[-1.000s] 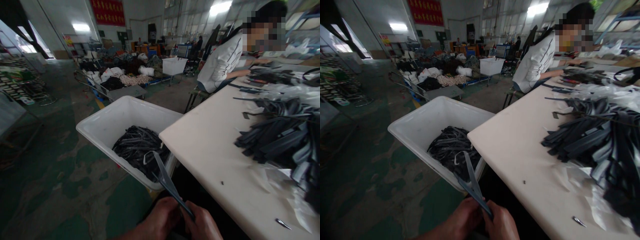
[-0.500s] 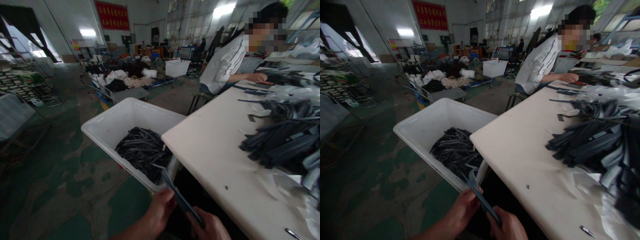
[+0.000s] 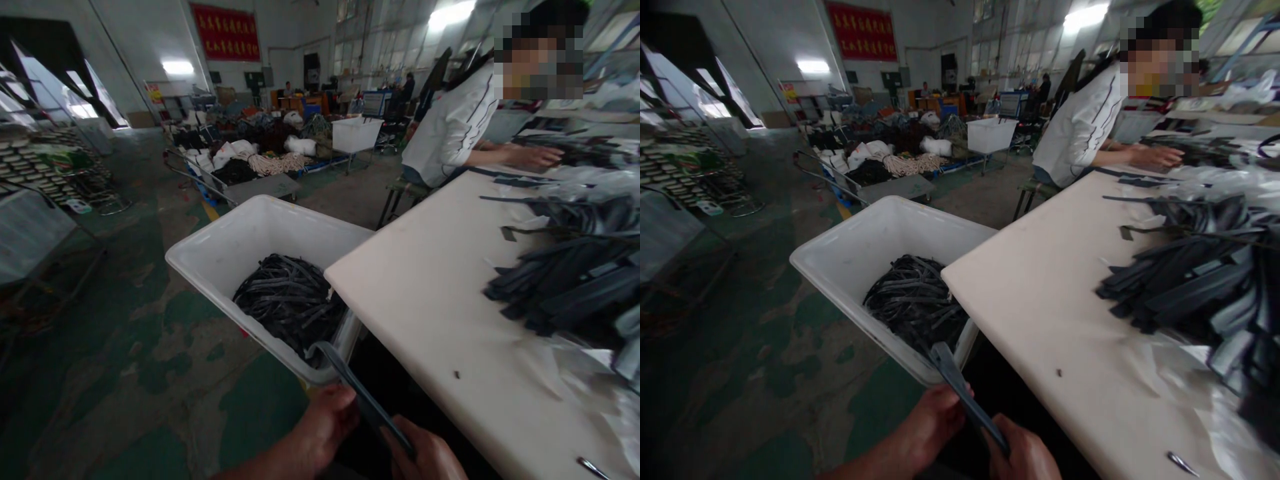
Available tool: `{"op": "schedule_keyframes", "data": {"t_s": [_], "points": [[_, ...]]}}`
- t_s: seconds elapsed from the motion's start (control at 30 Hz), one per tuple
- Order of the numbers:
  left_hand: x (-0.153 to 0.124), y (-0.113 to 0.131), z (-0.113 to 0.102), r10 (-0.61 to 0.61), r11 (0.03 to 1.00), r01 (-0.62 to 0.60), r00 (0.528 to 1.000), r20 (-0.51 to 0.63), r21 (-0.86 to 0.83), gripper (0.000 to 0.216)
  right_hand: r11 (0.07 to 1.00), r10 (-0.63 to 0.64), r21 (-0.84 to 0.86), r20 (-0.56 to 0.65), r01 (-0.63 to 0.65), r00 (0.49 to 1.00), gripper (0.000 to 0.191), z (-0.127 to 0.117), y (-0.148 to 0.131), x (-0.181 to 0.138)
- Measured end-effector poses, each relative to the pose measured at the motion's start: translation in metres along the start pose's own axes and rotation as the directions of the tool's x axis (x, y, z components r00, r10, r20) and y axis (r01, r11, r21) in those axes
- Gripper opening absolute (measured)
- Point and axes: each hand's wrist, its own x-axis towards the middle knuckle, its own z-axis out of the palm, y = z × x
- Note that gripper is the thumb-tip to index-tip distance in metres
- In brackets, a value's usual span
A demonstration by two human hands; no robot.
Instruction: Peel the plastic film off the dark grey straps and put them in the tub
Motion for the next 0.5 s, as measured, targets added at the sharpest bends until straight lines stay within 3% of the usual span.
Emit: {"op": "schedule_keyframes", "data": {"t_s": [0.1,0.27,0.5], "points": [[-0.007,-0.004,0.004,-0.041,0.999,0.040,0.998,0.050,0.011,0.022,0.999,0.002,0.043,-0.032,-0.001,0.999,0.036,-0.002,-0.010,-0.002],[-0.001,0.009,-0.003,0.000,1.000,0.000,1.000,-0.019,-0.016,0.021,0.998,0.048,0.034,0.004,-0.048,0.999,0.037,-0.015,-0.017,-0.021],[-0.016,-0.009,0.013,-0.115,0.992,0.108,0.986,0.117,0.060,0.022,1.000,-0.021,0.016,-0.164,0.024,0.986,0.029,-0.004,-0.021,-0.012]]}}
